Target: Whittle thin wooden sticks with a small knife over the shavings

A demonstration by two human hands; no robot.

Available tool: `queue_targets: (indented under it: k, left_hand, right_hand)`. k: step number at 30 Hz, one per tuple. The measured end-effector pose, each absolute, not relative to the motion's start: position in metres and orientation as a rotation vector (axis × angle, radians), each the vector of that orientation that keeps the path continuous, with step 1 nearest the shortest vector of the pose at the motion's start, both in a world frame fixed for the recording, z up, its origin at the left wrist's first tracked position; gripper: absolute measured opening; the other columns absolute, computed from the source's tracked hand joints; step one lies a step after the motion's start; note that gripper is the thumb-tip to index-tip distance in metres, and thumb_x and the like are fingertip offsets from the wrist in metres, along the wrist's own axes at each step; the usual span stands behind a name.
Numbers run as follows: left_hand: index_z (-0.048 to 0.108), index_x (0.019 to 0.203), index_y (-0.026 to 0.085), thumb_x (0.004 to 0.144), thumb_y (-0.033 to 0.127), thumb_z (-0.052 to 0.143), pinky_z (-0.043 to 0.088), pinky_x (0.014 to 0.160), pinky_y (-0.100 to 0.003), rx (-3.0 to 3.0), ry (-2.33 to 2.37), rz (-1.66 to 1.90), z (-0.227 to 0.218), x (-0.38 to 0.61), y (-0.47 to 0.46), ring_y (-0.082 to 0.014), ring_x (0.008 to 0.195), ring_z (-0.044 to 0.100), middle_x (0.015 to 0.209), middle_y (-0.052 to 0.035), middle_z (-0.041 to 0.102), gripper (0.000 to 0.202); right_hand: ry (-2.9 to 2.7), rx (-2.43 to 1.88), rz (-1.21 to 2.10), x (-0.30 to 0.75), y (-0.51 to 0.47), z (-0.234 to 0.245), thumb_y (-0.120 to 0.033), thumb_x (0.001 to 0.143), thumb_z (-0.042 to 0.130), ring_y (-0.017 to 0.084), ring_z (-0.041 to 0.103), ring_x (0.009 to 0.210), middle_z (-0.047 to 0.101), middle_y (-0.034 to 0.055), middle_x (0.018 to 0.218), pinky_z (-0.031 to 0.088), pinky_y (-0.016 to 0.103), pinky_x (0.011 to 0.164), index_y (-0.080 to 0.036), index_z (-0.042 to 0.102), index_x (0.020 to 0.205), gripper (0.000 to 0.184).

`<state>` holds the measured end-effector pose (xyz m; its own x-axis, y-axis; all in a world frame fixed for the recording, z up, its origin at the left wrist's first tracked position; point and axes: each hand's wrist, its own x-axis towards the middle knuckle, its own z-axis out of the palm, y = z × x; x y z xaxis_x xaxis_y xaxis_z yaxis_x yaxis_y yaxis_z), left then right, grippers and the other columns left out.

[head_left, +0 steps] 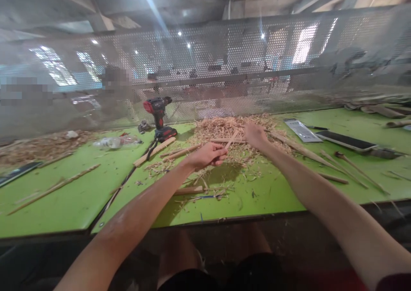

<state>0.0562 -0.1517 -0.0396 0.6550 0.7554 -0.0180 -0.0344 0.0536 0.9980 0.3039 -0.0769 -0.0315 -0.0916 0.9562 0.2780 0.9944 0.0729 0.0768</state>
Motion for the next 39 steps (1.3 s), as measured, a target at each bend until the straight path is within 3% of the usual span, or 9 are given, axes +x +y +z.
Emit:
queue_targets:
  k: [3, 11, 15, 21, 27, 39]
  left_hand:
    - [0.064, 0.083, 0.012, 0.1, 0.03, 0.076, 0.029, 0.046, -0.019, 1.42, 0.66, 0.699, -0.047, 0.056, -0.147, -0.0049, 0.05, 0.051, 0.068, 0.0004, 0.057, 0.027]
    - [0.065, 0.081, 0.013, 0.103, 0.021, 0.07, 0.041, 0.05, -0.02, 1.387, 0.715, 0.911, -0.056, 0.058, -0.136, -0.0071, 0.052, 0.06, 0.068, -0.0005, 0.065, 0.023]
    - [0.064, 0.084, 0.013, 0.105, 0.016, 0.065, 0.046, 0.051, -0.021, 1.354, 0.785, 1.05, -0.048, 0.062, -0.143, -0.0076, 0.051, 0.062, 0.068, -0.0005, 0.068, 0.021]
    - [0.061, 0.082, 0.013, 0.104, 0.012, 0.066, 0.049, 0.049, -0.021, 1.368, 0.879, 1.104, -0.041, 0.068, -0.15, -0.0082, 0.046, 0.062, 0.063, 0.0018, 0.066, 0.023]
    - [0.06, 0.08, 0.013, 0.103, 0.009, 0.067, 0.048, 0.049, -0.02, 1.348, 0.929, 1.107, -0.035, 0.07, -0.155, -0.0073, 0.045, 0.061, 0.06, 0.0026, 0.065, 0.024]
    - [0.058, 0.067, 0.014, 0.105, 0.01, 0.063, 0.045, 0.046, -0.017, 1.482, 0.985, 0.988, -0.037, 0.073, -0.158, -0.0058, 0.042, 0.058, 0.053, 0.0024, 0.061, 0.039]
  right_hand:
    - [-2.017, -2.147, -0.353, 0.33, -0.073, -0.025, -0.002, 0.102, 0.039, 0.032, 0.072, 0.101, 0.074, 0.0338, 0.114, 0.043, 0.034, 0.082, 0.004, 0.069, 0.129, 0.041]
    - [-2.273, -1.811, -0.231, 0.281, -0.095, -0.02, -0.021, 0.113, 0.039, 0.026, 0.068, 0.093, 0.078, 0.0213, 0.115, 0.04, 0.031, 0.074, -0.009, 0.071, 0.12, 0.035]
    - [-2.447, -1.731, -0.22, 0.246, -0.118, -0.026, -0.016, 0.112, 0.037, 0.023, 0.067, 0.088, 0.077, 0.0177, 0.11, 0.038, 0.029, 0.07, -0.012, 0.069, 0.115, 0.032]
    - [-2.453, -1.587, -0.449, 0.235, -0.131, -0.028, -0.006, 0.108, 0.034, 0.026, 0.064, 0.098, 0.074, 0.0214, 0.115, 0.039, 0.032, 0.083, -0.007, 0.067, 0.116, 0.034]
    - [-2.425, -1.589, -0.622, 0.236, -0.123, -0.03, -0.007, 0.108, 0.035, 0.028, 0.06, 0.099, 0.072, 0.0217, 0.112, 0.034, 0.036, 0.085, -0.006, 0.065, 0.115, 0.031]
    - [-2.376, -1.762, -0.507, 0.252, -0.112, -0.026, -0.004, 0.108, 0.032, 0.027, 0.063, 0.11, 0.07, 0.0258, 0.125, 0.035, 0.035, 0.093, 0.0, 0.061, 0.129, 0.036]
